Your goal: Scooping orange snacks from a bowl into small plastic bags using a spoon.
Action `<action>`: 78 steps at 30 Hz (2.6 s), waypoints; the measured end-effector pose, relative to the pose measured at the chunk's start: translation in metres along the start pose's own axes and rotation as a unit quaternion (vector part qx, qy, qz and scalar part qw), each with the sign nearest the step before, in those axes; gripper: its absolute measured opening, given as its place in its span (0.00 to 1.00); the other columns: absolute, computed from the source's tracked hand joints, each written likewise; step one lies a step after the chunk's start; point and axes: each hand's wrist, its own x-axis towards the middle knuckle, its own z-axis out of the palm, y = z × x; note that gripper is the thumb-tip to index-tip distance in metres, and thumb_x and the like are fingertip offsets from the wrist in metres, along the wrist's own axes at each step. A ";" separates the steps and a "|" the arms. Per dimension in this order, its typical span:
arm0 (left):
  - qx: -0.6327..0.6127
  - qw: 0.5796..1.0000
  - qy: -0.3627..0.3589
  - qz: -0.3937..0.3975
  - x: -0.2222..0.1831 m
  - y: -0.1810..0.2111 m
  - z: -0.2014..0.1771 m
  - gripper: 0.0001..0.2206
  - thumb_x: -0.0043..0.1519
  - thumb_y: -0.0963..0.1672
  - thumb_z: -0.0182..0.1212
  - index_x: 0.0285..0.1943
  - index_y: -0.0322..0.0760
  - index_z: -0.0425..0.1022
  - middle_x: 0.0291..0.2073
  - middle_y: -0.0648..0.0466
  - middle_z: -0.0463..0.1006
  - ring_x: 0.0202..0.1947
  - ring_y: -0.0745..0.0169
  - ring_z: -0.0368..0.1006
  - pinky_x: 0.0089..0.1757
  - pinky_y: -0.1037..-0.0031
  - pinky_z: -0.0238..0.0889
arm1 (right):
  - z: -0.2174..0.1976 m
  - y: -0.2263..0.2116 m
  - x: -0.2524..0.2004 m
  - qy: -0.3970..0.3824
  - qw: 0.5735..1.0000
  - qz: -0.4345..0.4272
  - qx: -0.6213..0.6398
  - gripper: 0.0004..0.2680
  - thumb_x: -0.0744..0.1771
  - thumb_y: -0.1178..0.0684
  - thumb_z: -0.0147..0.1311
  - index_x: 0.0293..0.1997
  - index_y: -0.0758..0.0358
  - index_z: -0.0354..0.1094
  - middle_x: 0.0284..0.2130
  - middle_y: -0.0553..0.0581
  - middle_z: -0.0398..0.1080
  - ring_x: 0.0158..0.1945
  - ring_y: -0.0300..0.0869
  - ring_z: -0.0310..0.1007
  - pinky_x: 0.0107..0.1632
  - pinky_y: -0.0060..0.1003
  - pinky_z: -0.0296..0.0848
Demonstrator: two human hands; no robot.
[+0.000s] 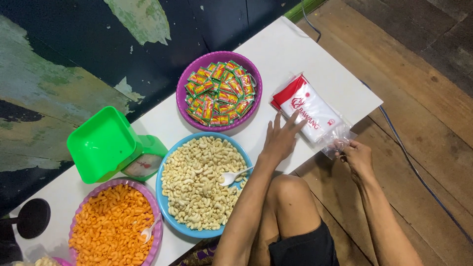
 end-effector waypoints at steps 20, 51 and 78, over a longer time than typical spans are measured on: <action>-0.039 0.998 0.053 0.003 0.016 -0.008 0.033 0.33 0.58 0.42 0.61 0.74 0.52 0.57 0.77 0.53 0.46 0.73 0.25 0.39 0.62 0.30 0.44 | -0.084 -0.026 -0.059 -0.025 0.955 -0.048 0.291 0.12 0.67 0.56 0.41 0.56 0.61 0.47 0.54 0.64 0.58 0.62 0.53 0.63 0.66 0.57 0.70; -0.575 0.727 0.323 -0.193 -0.336 -0.088 -0.054 0.07 0.66 0.45 0.65 0.42 0.37 0.83 0.35 0.54 0.82 0.39 0.70 0.72 0.45 0.69 0.73 | 0.199 -0.052 -0.176 -0.384 0.907 -0.009 0.173 0.11 0.69 0.60 0.53 0.54 0.80 0.68 0.40 0.76 0.76 0.38 0.54 0.80 0.45 0.47 0.79; -0.703 0.496 0.483 -0.159 -0.391 -0.061 -0.029 0.26 0.57 0.35 0.66 0.66 0.33 0.65 0.68 0.37 0.64 0.69 0.36 0.60 0.61 0.56 0.62 | 0.222 -0.056 -0.214 -0.483 0.874 -0.047 0.041 0.20 0.65 0.70 0.49 0.66 0.72 0.63 0.45 0.77 0.75 0.26 0.54 0.79 0.28 0.38 0.79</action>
